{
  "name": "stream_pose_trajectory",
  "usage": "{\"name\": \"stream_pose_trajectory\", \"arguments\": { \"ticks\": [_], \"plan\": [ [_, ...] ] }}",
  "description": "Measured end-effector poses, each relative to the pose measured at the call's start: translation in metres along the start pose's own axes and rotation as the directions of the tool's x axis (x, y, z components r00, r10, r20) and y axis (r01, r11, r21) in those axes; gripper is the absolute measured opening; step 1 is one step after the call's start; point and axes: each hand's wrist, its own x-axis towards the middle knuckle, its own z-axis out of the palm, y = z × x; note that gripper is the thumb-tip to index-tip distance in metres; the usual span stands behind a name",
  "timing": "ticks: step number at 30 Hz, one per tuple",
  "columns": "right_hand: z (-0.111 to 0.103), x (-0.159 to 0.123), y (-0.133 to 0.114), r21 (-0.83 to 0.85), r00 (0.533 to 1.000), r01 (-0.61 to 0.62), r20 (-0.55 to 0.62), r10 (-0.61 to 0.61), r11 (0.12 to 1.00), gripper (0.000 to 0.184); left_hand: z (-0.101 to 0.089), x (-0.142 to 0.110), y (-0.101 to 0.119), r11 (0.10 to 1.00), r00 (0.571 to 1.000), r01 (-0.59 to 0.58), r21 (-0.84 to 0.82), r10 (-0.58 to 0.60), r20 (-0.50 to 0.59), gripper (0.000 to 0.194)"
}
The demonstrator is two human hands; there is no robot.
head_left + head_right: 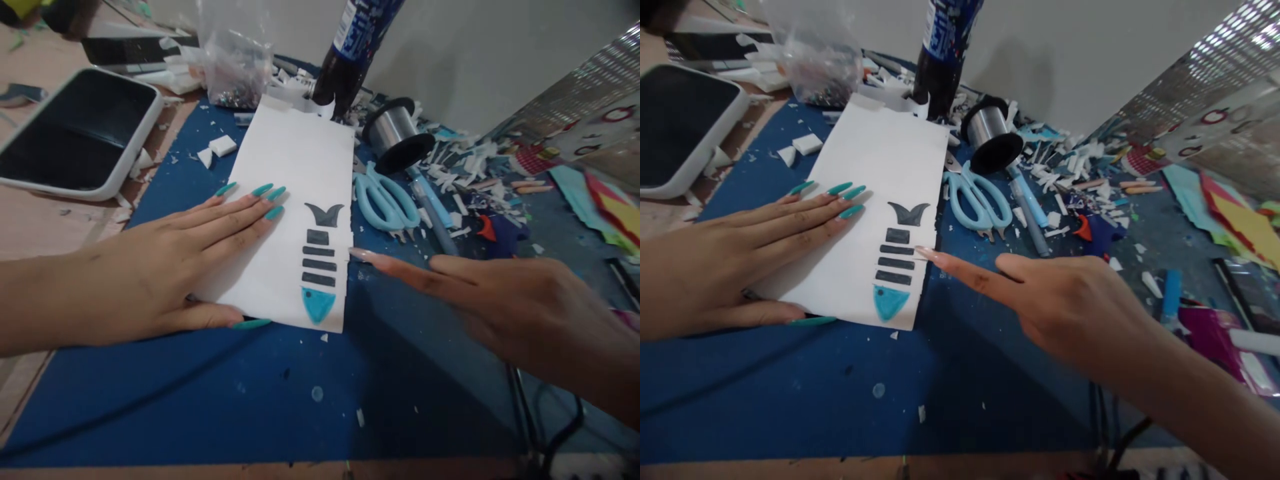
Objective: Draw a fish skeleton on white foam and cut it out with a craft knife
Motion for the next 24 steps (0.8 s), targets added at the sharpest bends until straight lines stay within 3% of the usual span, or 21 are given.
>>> {"name": "stream_pose_trajectory", "arguments": {
  "ticks": [4,12,24],
  "plan": [
    [-0.001,0.024,-0.012,-0.014,0.988,0.074,-0.132,-0.075,0.997,0.077,-0.002,-0.001,0.001,0.998,1.000,-0.007,0.065,0.007,-0.003,0.078],
    [0.003,0.036,-0.014,-0.055,0.985,0.116,-0.122,-0.122,0.992,0.074,-0.004,0.001,0.003,1.000,1.000,0.009,-0.025,-0.009,0.013,0.076],
    [-0.002,0.038,-0.015,-0.071,0.986,0.147,-0.072,-0.152,0.987,0.076,-0.004,0.001,0.002,1.000,0.999,0.022,-0.018,-0.021,0.033,0.078]
  ]
}}
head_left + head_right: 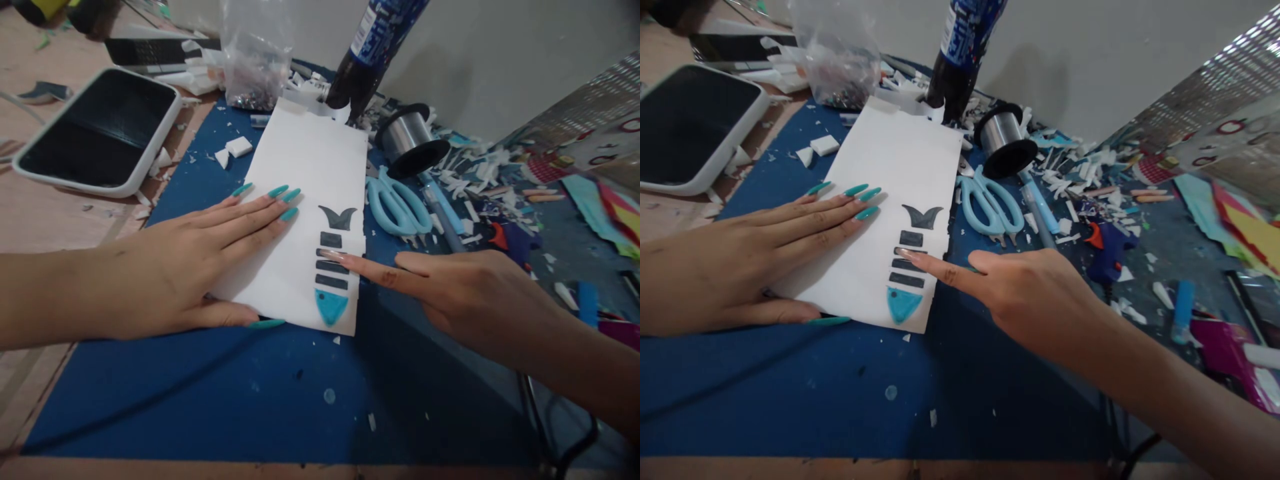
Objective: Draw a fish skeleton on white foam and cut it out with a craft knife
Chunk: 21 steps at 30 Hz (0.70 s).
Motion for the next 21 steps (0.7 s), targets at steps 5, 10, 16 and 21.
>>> {"name": "stream_pose_trajectory", "arguments": {
  "ticks": [5,10,16,21],
  "plan": [
    [-0.0019,0.0027,0.0023,-0.015,0.999,0.024,0.022,-0.024,1.000,0.073,0.0009,-0.0010,-0.0006,1.000,1.000,-0.015,0.014,0.015,-0.015,0.079],
    [-0.0072,0.0058,0.0043,-0.020,0.998,0.052,0.025,-0.051,0.998,0.070,0.0009,-0.0004,-0.0008,1.000,1.000,-0.012,0.025,0.012,-0.005,0.079],
    [-0.0100,0.0085,0.0038,-0.026,0.998,0.055,0.035,-0.054,0.998,0.073,0.0006,0.0001,-0.0012,0.999,0.999,-0.028,0.037,0.029,-0.020,0.080],
    [-0.0089,0.0097,0.0056,-0.019,0.998,0.051,0.030,-0.051,0.999,0.074,0.0002,0.0007,-0.0014,0.999,0.998,-0.045,-0.003,0.045,-0.042,0.079]
  ]
}}
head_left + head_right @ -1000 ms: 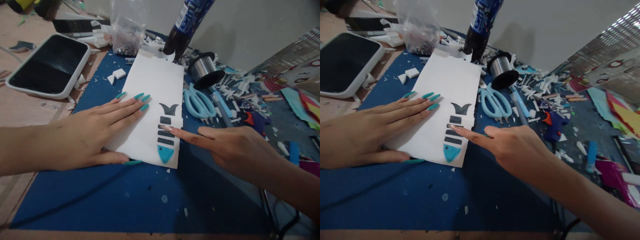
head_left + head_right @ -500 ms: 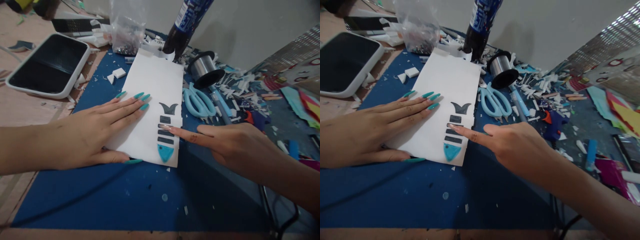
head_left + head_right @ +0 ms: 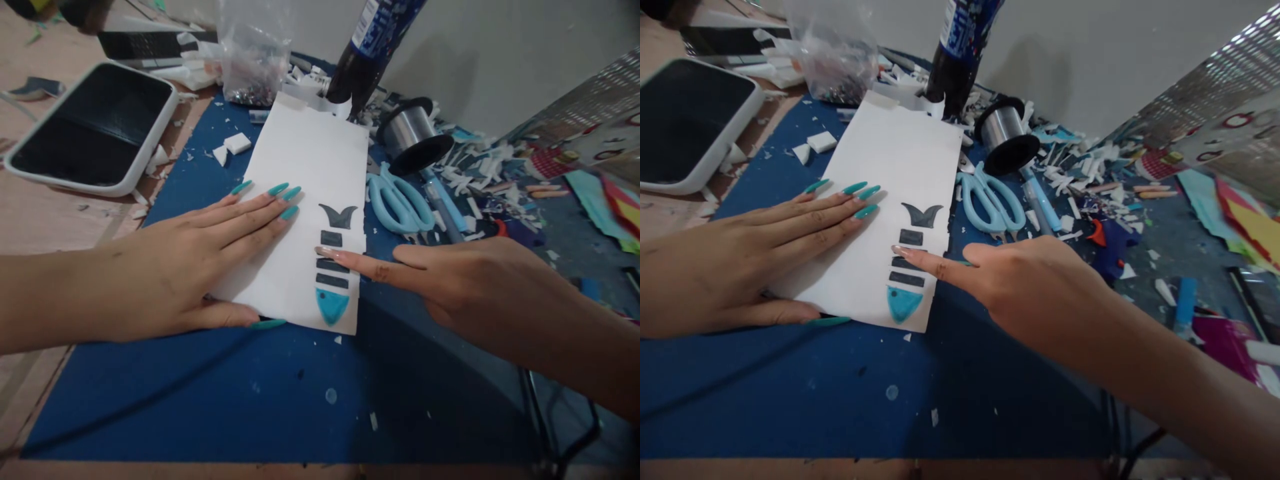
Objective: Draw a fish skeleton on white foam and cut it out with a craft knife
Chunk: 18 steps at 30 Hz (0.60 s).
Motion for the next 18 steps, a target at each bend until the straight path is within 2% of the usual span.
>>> {"name": "stream_pose_trajectory", "arguments": {
  "ticks": [4,11,18],
  "plan": [
    [-0.001,0.001,-0.002,-0.011,1.000,-0.003,0.006,0.003,1.000,0.074,0.000,0.001,0.000,0.999,1.000,-0.003,-0.047,0.004,0.018,0.077],
    [0.001,0.002,-0.007,-0.022,1.000,-0.017,0.001,0.017,1.000,0.073,-0.001,0.001,0.001,0.999,0.998,0.039,-0.007,-0.039,0.049,0.077],
    [0.010,-0.002,-0.005,0.035,1.000,-0.017,0.004,0.016,0.999,0.077,0.000,-0.001,0.000,0.997,1.000,0.002,0.071,-0.001,-0.021,0.081]
  ]
}}
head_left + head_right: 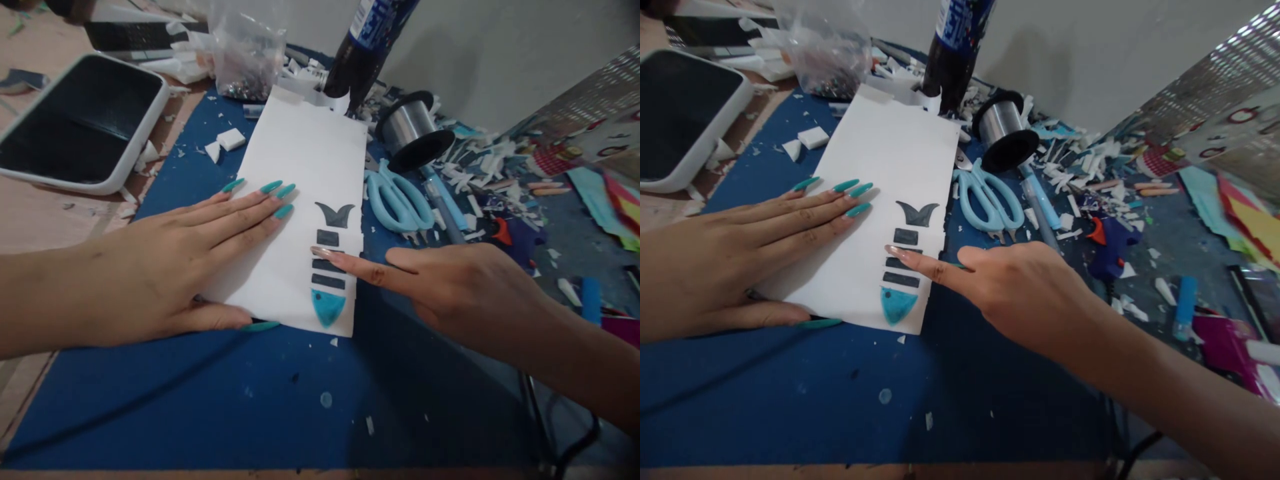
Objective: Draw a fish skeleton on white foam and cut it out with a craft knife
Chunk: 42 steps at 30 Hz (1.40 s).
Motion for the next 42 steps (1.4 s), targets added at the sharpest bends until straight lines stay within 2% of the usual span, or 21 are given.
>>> {"name": "stream_pose_trajectory", "arguments": {
  "ticks": [8,12,18,26,33,38,42],
  "plan": [
    [0.008,-0.004,0.002,0.027,0.999,-0.017,-0.041,0.018,1.000,0.072,0.003,-0.002,0.000,1.000,0.999,0.030,-0.006,-0.030,0.015,0.079],
    [0.010,-0.006,0.003,0.035,0.995,-0.014,-0.102,0.017,0.999,0.069,0.004,-0.004,-0.001,0.999,0.999,0.031,-0.016,-0.031,0.013,0.081],
    [0.012,-0.010,0.004,0.054,0.993,-0.004,-0.116,0.011,0.999,0.066,0.006,-0.004,-0.002,0.998,0.998,0.058,-0.007,-0.057,0.041,0.080],
    [0.014,-0.019,0.007,0.041,0.992,-0.003,-0.126,0.008,0.999,0.075,0.008,-0.006,-0.004,0.999,0.998,0.041,0.014,-0.041,0.045,0.080],
    [0.017,-0.027,0.007,0.006,0.991,-0.038,-0.125,0.038,0.999,0.069,0.009,-0.007,-0.005,0.999,0.998,0.043,0.027,-0.044,0.045,0.080],
    [0.021,-0.039,0.009,0.018,0.995,-0.052,-0.087,0.054,0.998,0.077,0.010,-0.008,-0.006,0.998,0.997,0.058,0.016,-0.059,0.049,0.081],
    [0.020,-0.059,0.007,-0.030,0.993,-0.112,-0.035,0.111,0.993,0.081,0.009,-0.006,-0.005,0.999,0.999,0.035,0.024,-0.035,0.017,0.081]
  ]
}}
